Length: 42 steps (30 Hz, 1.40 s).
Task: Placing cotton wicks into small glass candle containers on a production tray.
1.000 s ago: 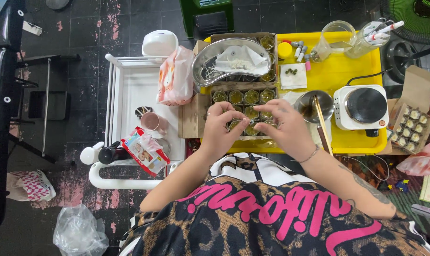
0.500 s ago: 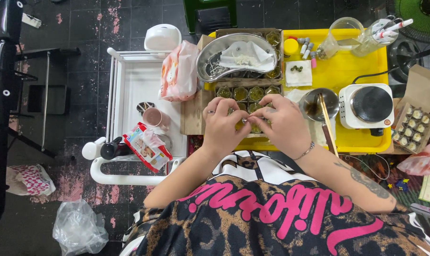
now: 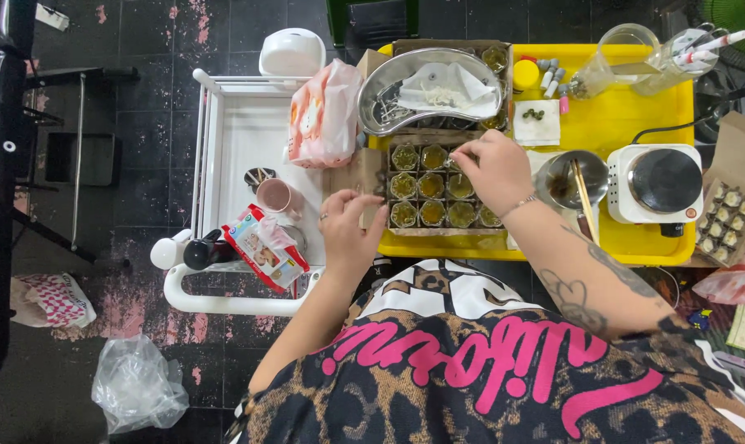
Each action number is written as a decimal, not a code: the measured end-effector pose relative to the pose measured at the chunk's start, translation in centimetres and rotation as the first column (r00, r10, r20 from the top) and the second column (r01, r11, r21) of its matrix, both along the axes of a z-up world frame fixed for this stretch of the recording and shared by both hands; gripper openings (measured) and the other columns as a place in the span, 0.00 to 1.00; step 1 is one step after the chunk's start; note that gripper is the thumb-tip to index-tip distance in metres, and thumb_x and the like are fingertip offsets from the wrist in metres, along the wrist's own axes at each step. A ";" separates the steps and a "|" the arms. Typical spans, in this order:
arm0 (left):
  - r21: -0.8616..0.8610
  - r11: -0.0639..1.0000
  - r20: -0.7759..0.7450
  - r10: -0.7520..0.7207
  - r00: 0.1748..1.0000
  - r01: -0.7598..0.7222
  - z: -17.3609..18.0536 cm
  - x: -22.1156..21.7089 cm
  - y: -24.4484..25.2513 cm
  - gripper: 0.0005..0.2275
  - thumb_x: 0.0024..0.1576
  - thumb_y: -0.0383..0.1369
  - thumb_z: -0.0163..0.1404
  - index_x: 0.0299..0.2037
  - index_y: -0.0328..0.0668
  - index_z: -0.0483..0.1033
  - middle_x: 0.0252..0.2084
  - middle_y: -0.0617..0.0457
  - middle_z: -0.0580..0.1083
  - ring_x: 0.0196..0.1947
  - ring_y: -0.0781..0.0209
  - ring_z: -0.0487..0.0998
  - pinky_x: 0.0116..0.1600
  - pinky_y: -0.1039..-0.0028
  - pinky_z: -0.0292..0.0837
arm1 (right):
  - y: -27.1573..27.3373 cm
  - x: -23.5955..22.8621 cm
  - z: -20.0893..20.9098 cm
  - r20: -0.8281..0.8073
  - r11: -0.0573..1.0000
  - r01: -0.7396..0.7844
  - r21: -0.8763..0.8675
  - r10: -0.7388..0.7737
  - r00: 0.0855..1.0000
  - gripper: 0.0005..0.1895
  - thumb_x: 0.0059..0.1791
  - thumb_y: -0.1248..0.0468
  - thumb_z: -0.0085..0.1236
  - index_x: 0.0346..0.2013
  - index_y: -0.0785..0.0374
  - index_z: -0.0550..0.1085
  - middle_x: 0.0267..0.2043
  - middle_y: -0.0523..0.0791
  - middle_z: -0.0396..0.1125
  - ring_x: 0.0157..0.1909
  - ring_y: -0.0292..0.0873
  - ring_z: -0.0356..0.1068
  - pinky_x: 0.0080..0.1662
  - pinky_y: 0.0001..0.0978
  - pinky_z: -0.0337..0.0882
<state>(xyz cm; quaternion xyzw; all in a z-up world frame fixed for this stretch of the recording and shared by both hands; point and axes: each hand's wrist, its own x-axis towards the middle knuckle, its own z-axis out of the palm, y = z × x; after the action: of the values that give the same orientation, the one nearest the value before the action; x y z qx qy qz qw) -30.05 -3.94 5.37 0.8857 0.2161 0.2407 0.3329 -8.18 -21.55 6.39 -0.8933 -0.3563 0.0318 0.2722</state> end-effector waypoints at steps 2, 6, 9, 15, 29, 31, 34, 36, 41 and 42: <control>-0.031 0.999 -0.024 0.015 1.000 -0.015 -1.0 -0.8 -0.2 0.08 0.56 0.38 0.60 0.42 0.49 0.82 0.47 0.49 0.71 0.54 0.47 0.69 0.57 0.58 0.61 | 1.0 0.7 -1.5 -0.011 1.000 0.003 -0.027 -0.004 1.000 0.10 0.50 0.54 0.63 0.35 0.55 0.83 0.33 0.46 0.67 0.39 0.50 0.69 0.41 0.43 0.67; -0.113 0.993 -0.078 0.024 0.997 -0.033 -2.0 -1.7 -0.6 0.08 0.54 0.38 0.60 0.41 0.49 0.82 0.48 0.49 0.71 0.54 0.47 0.70 0.55 0.57 0.61 | 2.9 1.0 -3.2 0.001 0.989 0.009 -0.145 -0.009 1.000 0.10 0.50 0.52 0.62 0.34 0.52 0.84 0.33 0.46 0.68 0.40 0.51 0.70 0.43 0.46 0.67; -0.106 0.994 -0.073 0.008 0.997 -0.015 -1.9 -1.9 -0.5 0.08 0.55 0.38 0.60 0.41 0.50 0.82 0.48 0.49 0.71 0.55 0.47 0.69 0.56 0.57 0.61 | 3.7 1.0 -4.4 0.039 0.968 0.025 -0.250 -0.015 0.999 0.10 0.50 0.50 0.61 0.34 0.48 0.85 0.33 0.45 0.68 0.40 0.51 0.70 0.46 0.49 0.65; -0.105 0.994 -0.073 0.000 0.997 -0.008 -2.0 -1.7 0.3 0.09 0.55 0.38 0.60 0.43 0.50 0.82 0.49 0.50 0.71 0.56 0.48 0.69 0.56 0.56 0.60 | 4.6 0.9 -5.2 0.086 0.935 0.056 -0.350 -0.027 0.996 0.10 0.49 0.49 0.60 0.33 0.44 0.85 0.33 0.44 0.69 0.40 0.50 0.71 0.47 0.51 0.62; -0.116 0.993 -0.079 -0.022 0.997 0.013 -2.2 -1.5 0.7 0.09 0.55 0.37 0.60 0.43 0.51 0.82 0.50 0.50 0.71 0.56 0.47 0.68 0.56 0.56 0.59 | 4.7 1.0 -5.4 0.066 0.899 0.081 -0.430 -0.058 0.996 0.10 0.48 0.48 0.60 0.34 0.44 0.85 0.33 0.44 0.70 0.41 0.50 0.71 0.47 0.50 0.60; -0.117 0.993 -0.080 -0.024 0.997 0.014 -2.3 -1.5 0.7 0.09 0.55 0.37 0.60 0.43 0.51 0.82 0.50 0.50 0.71 0.56 0.47 0.68 0.55 0.57 0.59 | 4.6 1.0 -5.2 0.066 0.903 0.078 -0.423 -0.055 0.996 0.10 0.48 0.47 0.60 0.34 0.44 0.85 0.34 0.44 0.70 0.40 0.50 0.71 0.47 0.50 0.60; -0.105 0.994 -0.075 -0.016 0.997 0.008 -2.5 -1.4 0.8 0.09 0.54 0.37 0.60 0.43 0.51 0.82 0.50 0.50 0.71 0.57 0.47 0.68 0.56 0.57 0.59 | 4.3 0.8 -4.2 0.046 0.909 0.064 -0.411 -0.049 0.998 0.11 0.48 0.47 0.61 0.36 0.44 0.85 0.34 0.45 0.70 0.39 0.50 0.71 0.48 0.50 0.60; -0.121 0.993 -0.083 -0.014 0.996 0.004 -2.4 -1.4 0.9 0.09 0.54 0.37 0.61 0.43 0.51 0.82 0.50 0.50 0.71 0.56 0.47 0.68 0.57 0.57 0.60 | 3.8 0.6 -3.3 0.010 0.934 0.045 -0.354 -0.045 0.999 0.12 0.47 0.47 0.62 0.37 0.45 0.84 0.35 0.44 0.70 0.40 0.49 0.70 0.49 0.49 0.60; -0.128 0.992 -0.068 -0.013 0.998 0.004 -2.0 -1.3 1.2 0.08 0.54 0.36 0.61 0.43 0.50 0.82 0.49 0.49 0.71 0.56 0.46 0.68 0.57 0.57 0.61 | 2.6 3.1 -2.3 -0.065 0.969 0.049 -0.244 -0.067 0.996 0.11 0.50 0.47 0.62 0.39 0.46 0.83 0.36 0.43 0.71 0.42 0.48 0.70 0.49 0.47 0.62; -0.131 0.991 -0.077 -0.016 0.997 0.006 -1.8 -1.3 1.2 0.08 0.54 0.36 0.60 0.42 0.49 0.82 0.49 0.49 0.71 0.55 0.46 0.68 0.57 0.57 0.61 | 2.4 4.0 -1.8 -0.071 0.976 0.056 -0.212 -0.073 0.995 0.10 0.51 0.48 0.62 0.40 0.46 0.83 0.36 0.42 0.71 0.42 0.47 0.70 0.49 0.47 0.62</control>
<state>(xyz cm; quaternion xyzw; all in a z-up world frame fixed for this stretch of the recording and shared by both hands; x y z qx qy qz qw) -31.32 -2.70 3.56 0.8718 0.2393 0.1896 0.3830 -4.22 -19.13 4.64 -0.9262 -0.3109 0.0952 0.1910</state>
